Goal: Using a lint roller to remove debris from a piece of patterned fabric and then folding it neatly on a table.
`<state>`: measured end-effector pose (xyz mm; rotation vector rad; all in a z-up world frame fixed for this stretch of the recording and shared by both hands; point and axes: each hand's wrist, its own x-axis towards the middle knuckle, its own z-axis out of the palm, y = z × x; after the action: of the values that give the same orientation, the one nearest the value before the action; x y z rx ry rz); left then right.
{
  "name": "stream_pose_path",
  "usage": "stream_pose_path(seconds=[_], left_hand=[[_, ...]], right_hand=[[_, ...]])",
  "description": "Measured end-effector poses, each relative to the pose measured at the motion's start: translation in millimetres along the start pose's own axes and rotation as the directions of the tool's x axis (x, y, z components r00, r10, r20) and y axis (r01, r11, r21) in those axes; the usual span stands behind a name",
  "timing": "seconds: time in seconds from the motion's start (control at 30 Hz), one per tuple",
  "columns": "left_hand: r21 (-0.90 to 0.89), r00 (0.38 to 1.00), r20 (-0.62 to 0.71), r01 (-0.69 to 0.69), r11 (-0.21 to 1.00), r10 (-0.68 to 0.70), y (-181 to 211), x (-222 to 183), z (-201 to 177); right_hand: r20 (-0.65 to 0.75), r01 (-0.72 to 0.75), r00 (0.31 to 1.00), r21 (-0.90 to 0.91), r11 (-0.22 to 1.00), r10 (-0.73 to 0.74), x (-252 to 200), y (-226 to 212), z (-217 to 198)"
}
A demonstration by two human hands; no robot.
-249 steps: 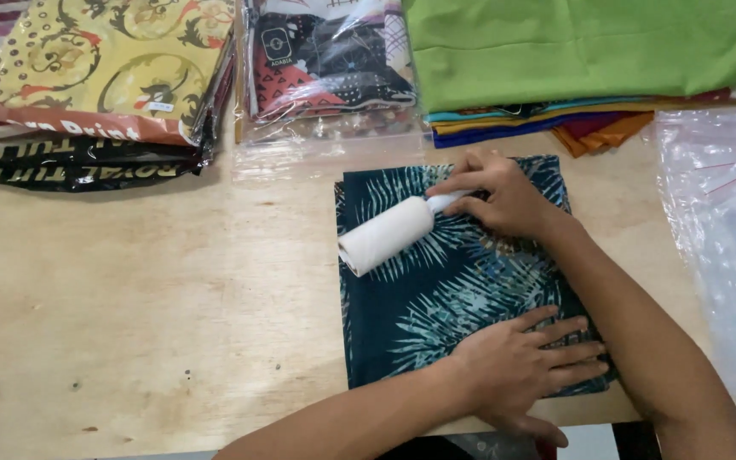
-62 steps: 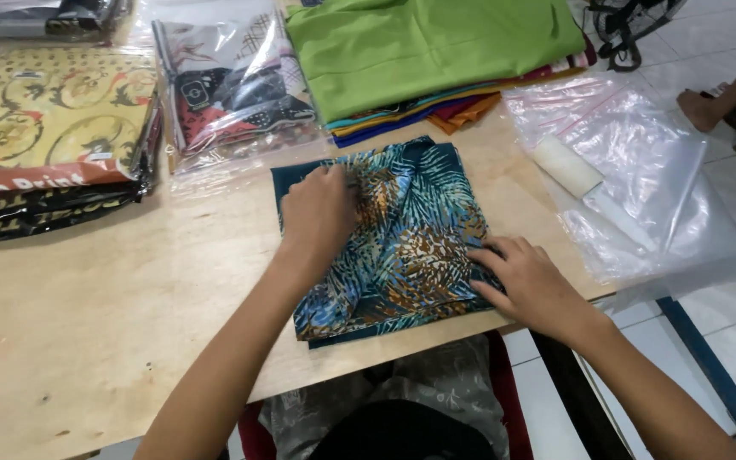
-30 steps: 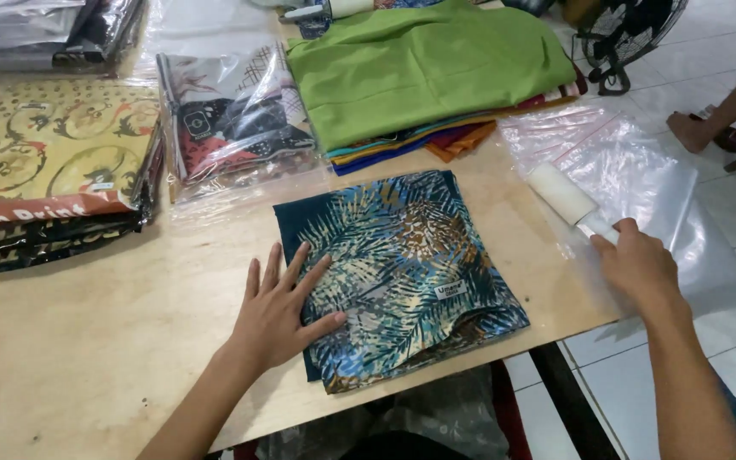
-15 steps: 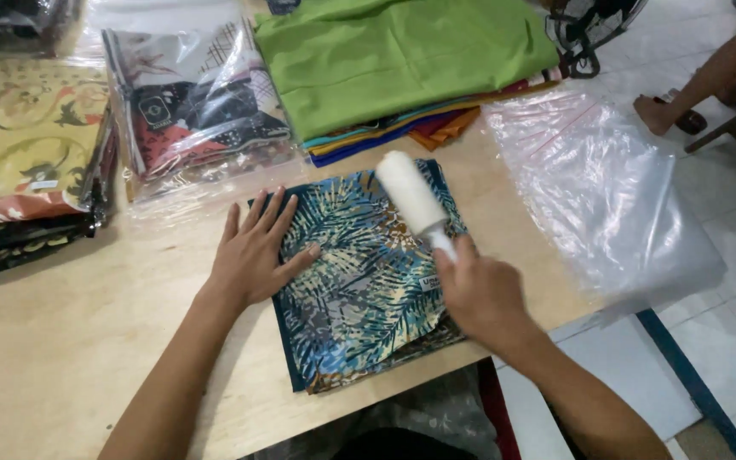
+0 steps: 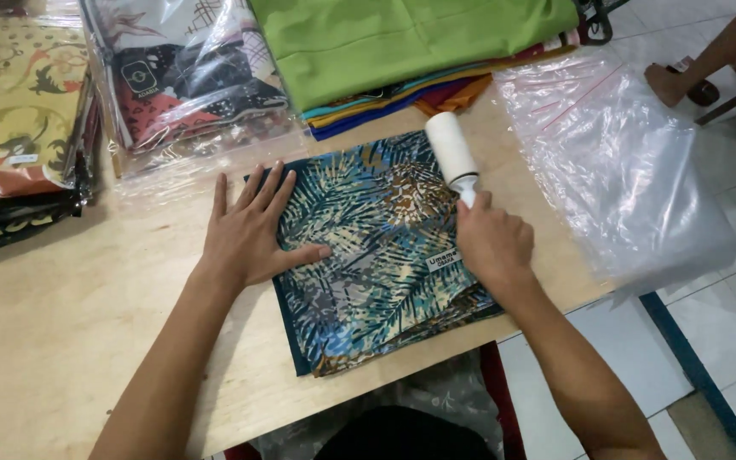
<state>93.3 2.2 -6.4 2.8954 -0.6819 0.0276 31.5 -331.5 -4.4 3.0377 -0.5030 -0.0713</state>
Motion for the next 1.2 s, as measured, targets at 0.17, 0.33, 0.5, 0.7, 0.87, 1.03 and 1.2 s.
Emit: stream_pose_path(seconds=[0.17, 0.33, 0.5, 0.7, 0.87, 1.03, 1.2], left_hand=[[0.045, 0.997, -0.068, -0.042, 0.998, 0.045, 3.5, -1.4, -3.0], [0.027, 0.933, -0.303, -0.195, 0.980, 0.194, 50.3, -15.5, -10.0], [-0.026, 0.999, 0.036, -0.040, 0.999, 0.040, 46.0, -23.2, 6.7], [0.000, 0.999, -0.011, -0.051, 0.999, 0.051, 47.3, -23.5, 6.5], [-0.021, 0.998, 0.027, -0.052, 0.998, 0.052, 47.3, -21.3, 2.6], [-0.037, 0.997, 0.048, -0.055, 0.998, 0.057, 43.2, -22.0, -0.3], [-0.056, 0.983, 0.078, -0.160, 0.985, 0.164, 39.3, -20.5, -3.5]], right_hand=[[-0.018, -0.055, 0.998, 0.093, 0.994, 0.057, -18.9, 10.9, -35.1], [0.049, 0.061, 0.996, 0.249, 0.966, -0.076, -70.1, -40.7, -67.8], [-0.064, 0.336, 0.941, 0.038, 0.941, -0.333, -97.3, -72.9, -26.6], [-0.004, 0.039, 0.999, -0.034, 0.999, -0.039, -61.0, -11.8, -9.5], [0.013, -0.071, 0.997, 0.070, 0.995, 0.070, -60.7, 21.7, -43.2], [0.124, 0.035, 0.991, 0.140, 0.990, -0.053, -129.1, -25.6, -43.0], [0.260, 0.053, 0.961, 0.147, 0.988, -0.090, -132.5, -18.1, -32.2]])
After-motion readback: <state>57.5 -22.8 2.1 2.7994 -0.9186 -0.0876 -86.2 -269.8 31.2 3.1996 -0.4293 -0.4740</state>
